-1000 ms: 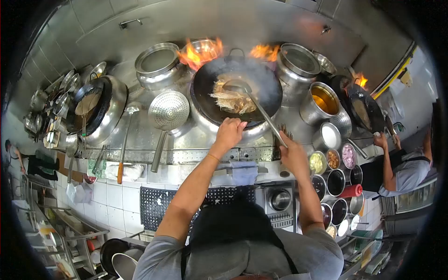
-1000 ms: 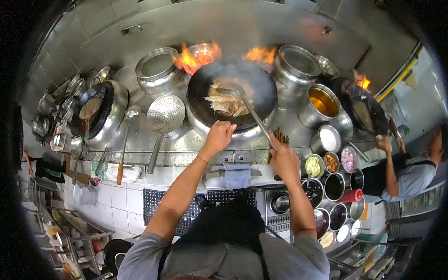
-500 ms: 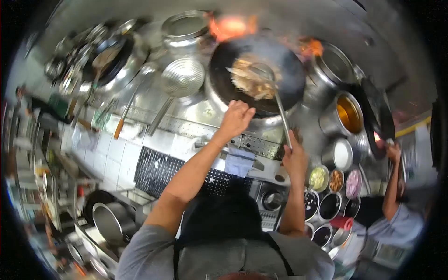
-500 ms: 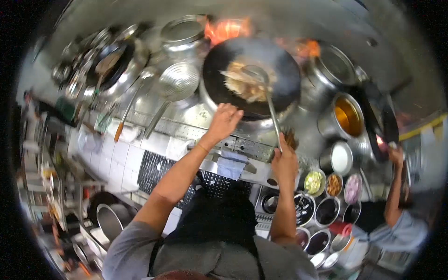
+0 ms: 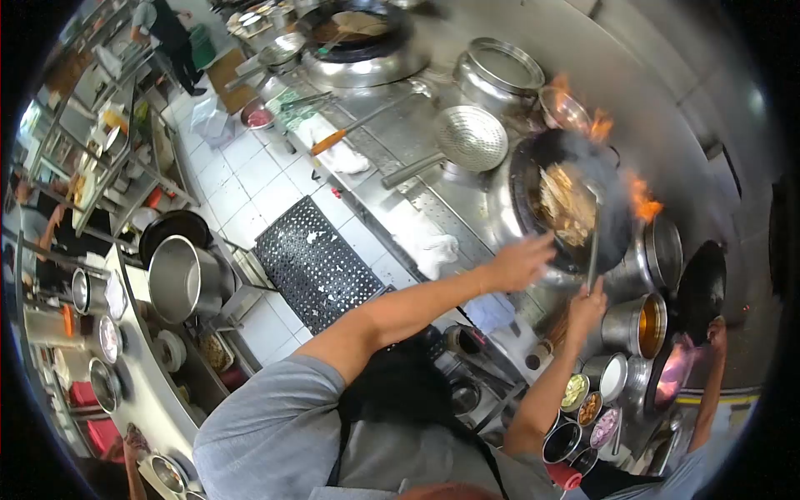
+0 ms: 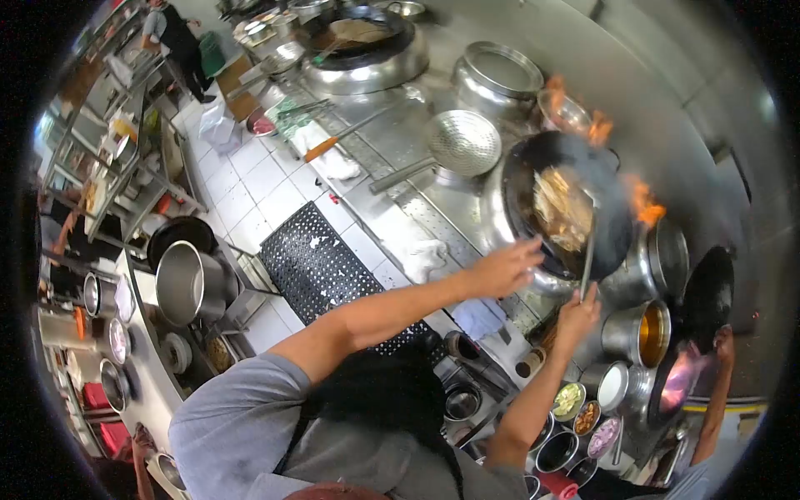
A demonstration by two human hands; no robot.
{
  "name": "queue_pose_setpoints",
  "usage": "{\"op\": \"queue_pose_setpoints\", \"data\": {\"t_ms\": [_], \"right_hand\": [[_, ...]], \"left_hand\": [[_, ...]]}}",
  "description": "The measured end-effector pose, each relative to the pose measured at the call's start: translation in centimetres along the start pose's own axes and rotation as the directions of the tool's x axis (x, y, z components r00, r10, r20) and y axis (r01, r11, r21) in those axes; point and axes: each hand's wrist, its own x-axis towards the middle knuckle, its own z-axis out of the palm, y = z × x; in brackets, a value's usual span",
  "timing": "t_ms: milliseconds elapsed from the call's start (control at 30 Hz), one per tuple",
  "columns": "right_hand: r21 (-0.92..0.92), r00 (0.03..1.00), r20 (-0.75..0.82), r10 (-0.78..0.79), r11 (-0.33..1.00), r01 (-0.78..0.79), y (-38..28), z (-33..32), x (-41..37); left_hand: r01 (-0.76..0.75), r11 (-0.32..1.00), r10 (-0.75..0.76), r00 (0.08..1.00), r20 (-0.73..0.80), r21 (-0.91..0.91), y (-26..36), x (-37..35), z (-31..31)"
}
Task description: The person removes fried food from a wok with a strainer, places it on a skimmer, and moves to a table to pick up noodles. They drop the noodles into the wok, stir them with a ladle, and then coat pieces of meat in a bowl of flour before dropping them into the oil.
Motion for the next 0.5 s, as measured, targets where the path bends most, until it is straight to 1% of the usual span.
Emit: {"op": "queue_pose_setpoints", "data": {"t_ms": [33,67,100,133,167,200,233,267,300,333,367,400,433,467,500], "right_hand": [[-0.081,0.996,-0.077,-0.055,0.995,0.049,-0.9,-1.2,0.0],[-0.152,0.98,-0.156,-0.121,0.984,0.097,-2.2,-1.7,0.4],[-0.093,0.974,-0.192,-0.121,0.99,0.105,-2.7,-1.8,0.3],[-0.013,0.953,-0.232,-0.196,0.98,0.198,-3.8,-1.9,-0.5],[0.067,0.926,-0.277,-0.257,0.956,0.285,-5.2,-1.7,-1.3],[0.109,0.914,-0.254,-0.318,0.929,0.353,-7.4,-1.4,-2.8],[0.149,0.897,-0.232,-0.376,0.898,0.415,-9.6,-0.9,-5.1],[0.276,0.927,-0.095,-0.364,0.885,0.376,-10.6,1.4,-7.4],[0.395,0.927,0.051,-0.372,0.86,0.323,-11.7,4.6,-10.1],[0.332,0.893,0.048,-0.448,0.85,0.409,-15.2,6.9,-14.4],[0.335,0.761,0.174,-0.625,0.764,0.551,-16.4,10.5,-17.7],[0.445,0.656,0.296,-0.694,0.708,0.548,-18.0,13.1,-21.9],[0.545,0.507,0.411,-0.758,0.65,0.529,-19.3,15.3,-26.2],[0.559,0.355,0.521,-0.776,0.625,0.545,-20.1,17.3,-29.8],[0.556,0.21,0.615,-0.76,0.607,0.569,-20.6,18.4,-32.4]], "left_hand": [[0.078,0.986,-0.053,0.985,0.166,-0.147,0.9,-2.4,-1.1],[0.17,0.949,-0.077,0.942,0.327,-0.266,1.8,-5.4,-3.2],[0.399,0.887,-0.272,0.857,0.437,-0.232,4.3,-8.5,-6.1],[0.39,0.917,-0.345,0.881,0.325,-0.085,5.0,-14.1,-6.9],[0.556,0.831,-0.442,0.701,0.56,-0.04,4.3,-19.4,-7.9],[0.563,0.807,-0.452,0.783,0.428,-0.177,4.0,-26.6,-8.9],[0.625,0.781,-0.525,0.645,0.555,0.012,2.5,-35.0,-9.3],[0.718,0.635,-0.74,0.458,0.492,0.285,4.5,-40.4,-13.0],[0.902,0.161,-0.958,0.045,0.284,0.401,6.3,-44.7,-16.0],[0.824,0.156,-0.975,0.041,0.217,0.545,6.4,-54.4,-17.1],[0.715,0.074,-0.939,-0.185,0.291,0.695,6.8,-63.8,-18.2],[0.802,-0.485,-0.872,-0.475,-0.119,0.35,10.5,-68.2,-19.5],[0.72,-0.593,-0.805,-0.53,-0.265,0.36,13.4,-72.3,-20.6],[0.698,-0.642,-0.767,-0.582,-0.271,0.318,17.3,-70.9,-23.9],[0.675,-0.722,-0.683,-0.661,-0.312,0.152,19.8,-70.8,-26.1]]}}
